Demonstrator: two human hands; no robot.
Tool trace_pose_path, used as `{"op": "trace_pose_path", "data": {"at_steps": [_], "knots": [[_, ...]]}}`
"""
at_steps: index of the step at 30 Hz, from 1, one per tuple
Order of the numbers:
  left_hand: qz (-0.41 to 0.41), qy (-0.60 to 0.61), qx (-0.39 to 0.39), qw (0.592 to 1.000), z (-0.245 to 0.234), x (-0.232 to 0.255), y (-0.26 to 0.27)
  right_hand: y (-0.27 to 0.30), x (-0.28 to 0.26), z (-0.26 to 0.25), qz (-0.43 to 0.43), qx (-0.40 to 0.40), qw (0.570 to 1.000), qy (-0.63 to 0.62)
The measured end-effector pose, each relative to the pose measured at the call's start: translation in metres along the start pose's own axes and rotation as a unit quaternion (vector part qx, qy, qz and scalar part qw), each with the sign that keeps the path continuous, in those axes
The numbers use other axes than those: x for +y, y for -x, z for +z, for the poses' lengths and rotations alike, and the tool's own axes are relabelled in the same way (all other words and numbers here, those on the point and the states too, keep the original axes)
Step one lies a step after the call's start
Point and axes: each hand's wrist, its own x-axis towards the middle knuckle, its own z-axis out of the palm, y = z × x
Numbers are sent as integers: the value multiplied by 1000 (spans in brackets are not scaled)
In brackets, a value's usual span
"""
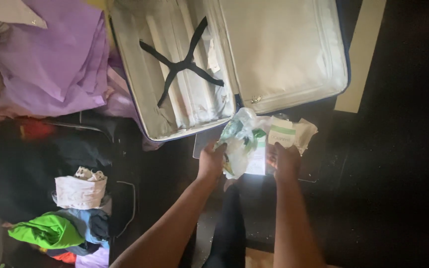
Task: Unpacking items and clothes from a suitcase.
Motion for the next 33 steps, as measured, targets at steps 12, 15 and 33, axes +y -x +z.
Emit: {"op": "trace_pose_path", "data": {"at_steps": [12,15,33], "knots": [[21,-149,-84,985,42,21,18,47,26,13,-522,50,776,351],[124,-238,-181,946,66,-72,-41,82,-7,31,-452,9,767,456],[-86,144,141,976,-194,-42,51,12,-51,59,-516,-67,617,590]]}}
